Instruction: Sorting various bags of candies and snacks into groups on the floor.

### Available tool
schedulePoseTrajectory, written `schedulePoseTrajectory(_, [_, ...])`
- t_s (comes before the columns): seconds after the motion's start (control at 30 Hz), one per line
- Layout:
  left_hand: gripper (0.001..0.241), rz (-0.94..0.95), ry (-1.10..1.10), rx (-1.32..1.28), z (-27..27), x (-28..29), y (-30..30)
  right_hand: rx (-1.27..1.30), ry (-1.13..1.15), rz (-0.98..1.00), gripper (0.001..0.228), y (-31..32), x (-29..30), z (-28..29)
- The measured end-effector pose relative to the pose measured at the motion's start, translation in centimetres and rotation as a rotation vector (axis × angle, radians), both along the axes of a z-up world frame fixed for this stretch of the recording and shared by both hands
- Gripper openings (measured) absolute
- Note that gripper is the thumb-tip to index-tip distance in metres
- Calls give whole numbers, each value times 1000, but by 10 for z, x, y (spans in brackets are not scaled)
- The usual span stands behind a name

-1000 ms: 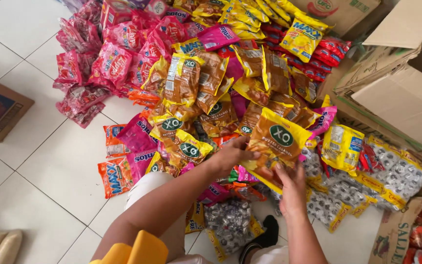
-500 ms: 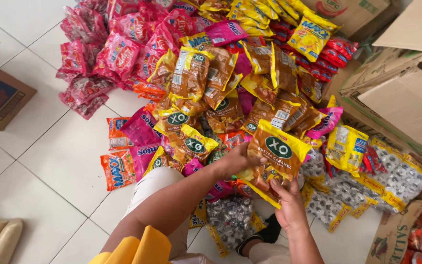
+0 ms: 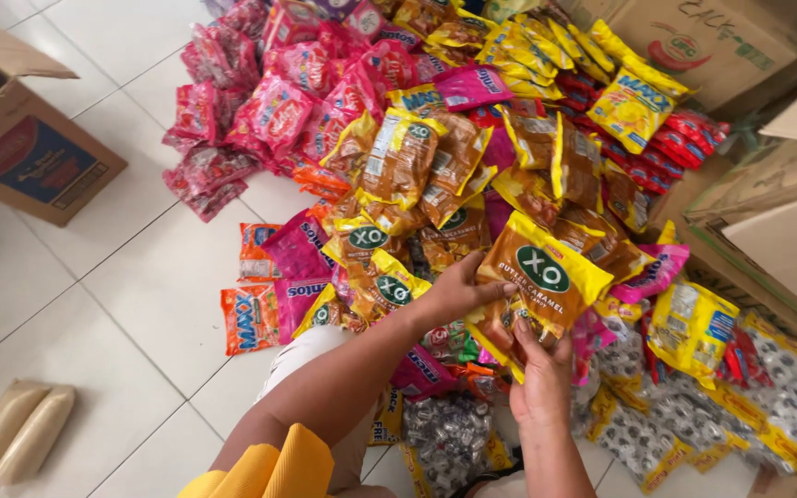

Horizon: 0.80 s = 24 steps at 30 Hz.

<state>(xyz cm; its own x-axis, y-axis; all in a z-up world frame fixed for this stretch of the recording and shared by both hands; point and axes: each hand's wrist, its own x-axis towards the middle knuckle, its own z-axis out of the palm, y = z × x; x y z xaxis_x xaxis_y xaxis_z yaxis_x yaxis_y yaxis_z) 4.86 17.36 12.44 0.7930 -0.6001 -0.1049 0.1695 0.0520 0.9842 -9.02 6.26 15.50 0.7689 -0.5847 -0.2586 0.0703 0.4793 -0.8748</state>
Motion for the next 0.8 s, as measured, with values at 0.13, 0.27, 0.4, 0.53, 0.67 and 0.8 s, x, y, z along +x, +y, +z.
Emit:
schedulePoseTrajectory(0.13, [65, 43, -205, 442, 51, 2, 27, -27, -10, 15, 44, 10, 10, 1])
schedulePoseTrajectory(0.27, [69, 147, -196, 156, 19, 10, 27, -10, 19, 47, 42, 12, 17, 6])
schedulePoseTrajectory(0.4, [60, 169, -143, 223, 19, 8, 33, 4, -61, 101, 47, 13, 16, 1])
schedulePoseTrajectory(0.53, [54, 265, -350, 409, 6, 12, 24, 8, 27, 145, 46, 10, 15, 2])
schedulePoseTrajectory(0.67, [55, 256, -428, 366, -6, 28, 15, -76, 3, 120, 47, 1, 9, -22])
schedulePoseTrajectory(0.8, [48, 115, -418, 594, 28, 43, 37, -222, 7, 147, 47, 12, 7, -14])
